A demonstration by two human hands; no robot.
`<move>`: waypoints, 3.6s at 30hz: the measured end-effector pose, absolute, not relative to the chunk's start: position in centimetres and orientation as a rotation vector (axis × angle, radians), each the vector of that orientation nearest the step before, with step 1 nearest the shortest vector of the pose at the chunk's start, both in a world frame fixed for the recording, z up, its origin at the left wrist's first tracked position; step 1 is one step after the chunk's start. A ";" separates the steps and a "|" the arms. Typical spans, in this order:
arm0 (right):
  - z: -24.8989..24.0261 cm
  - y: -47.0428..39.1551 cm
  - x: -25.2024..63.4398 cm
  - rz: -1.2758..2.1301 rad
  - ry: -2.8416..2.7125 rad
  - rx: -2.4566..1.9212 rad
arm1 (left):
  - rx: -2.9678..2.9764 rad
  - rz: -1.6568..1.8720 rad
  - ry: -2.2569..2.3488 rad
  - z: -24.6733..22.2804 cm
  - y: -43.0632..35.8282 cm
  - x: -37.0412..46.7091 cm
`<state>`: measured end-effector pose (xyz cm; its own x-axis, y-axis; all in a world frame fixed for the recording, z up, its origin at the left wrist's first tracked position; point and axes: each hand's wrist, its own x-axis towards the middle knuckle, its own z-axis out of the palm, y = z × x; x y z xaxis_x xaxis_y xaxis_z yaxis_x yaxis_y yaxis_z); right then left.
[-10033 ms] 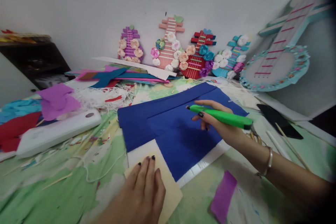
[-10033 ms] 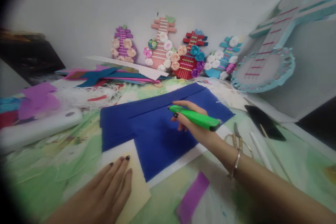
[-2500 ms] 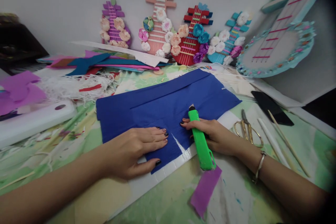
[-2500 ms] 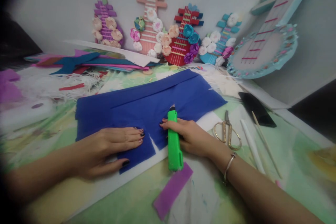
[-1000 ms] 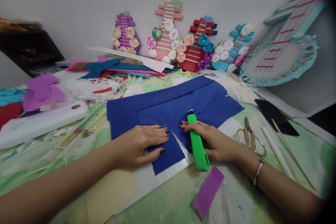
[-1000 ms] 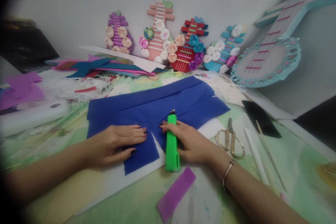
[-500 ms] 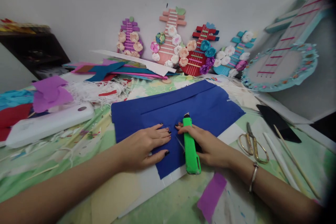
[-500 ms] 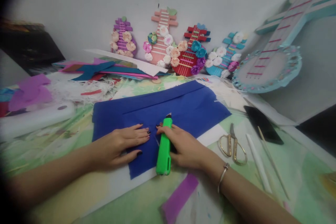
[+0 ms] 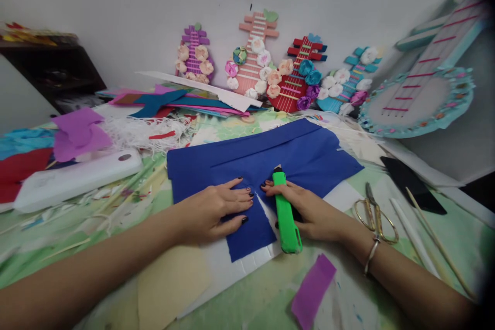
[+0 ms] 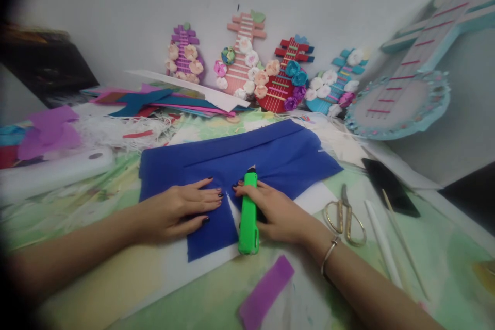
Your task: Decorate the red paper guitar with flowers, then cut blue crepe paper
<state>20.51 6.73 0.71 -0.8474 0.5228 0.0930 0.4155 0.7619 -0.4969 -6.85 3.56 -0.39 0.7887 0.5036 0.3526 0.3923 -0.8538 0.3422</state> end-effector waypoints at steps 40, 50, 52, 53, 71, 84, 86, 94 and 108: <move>-0.2 6.5 20.4 0.675 -2.598 -0.713 | 3.062 0.640 0.683 0.4 0.5 -5.3; -0.7 6.5 20.9 0.650 -2.417 -0.714 | 2.774 1.183 1.065 -0.1 2.7 -6.5; -0.8 6.5 21.0 0.639 -2.394 -0.723 | 2.585 1.228 1.227 0.3 3.5 -6.9; -0.8 6.5 21.0 0.636 -2.386 -0.726 | 2.489 1.235 1.301 0.4 3.8 -7.1; -0.8 6.4 20.8 0.623 -2.462 -0.733 | 2.019 1.266 1.457 0.8 6.4 -7.9; -0.7 6.3 20.8 0.655 -2.452 -0.738 | 2.147 1.281 1.445 1.5 6.4 -7.3; -0.8 6.3 20.8 0.650 -2.456 -0.737 | 2.124 1.286 1.454 1.4 6.3 -7.3; -0.9 6.4 21.0 0.649 -2.451 -0.714 | 2.206 1.134 1.559 0.9 6.5 -7.4; -0.8 6.3 21.0 0.620 -2.446 -0.715 | 2.251 0.840 1.710 0.3 6.1 -6.3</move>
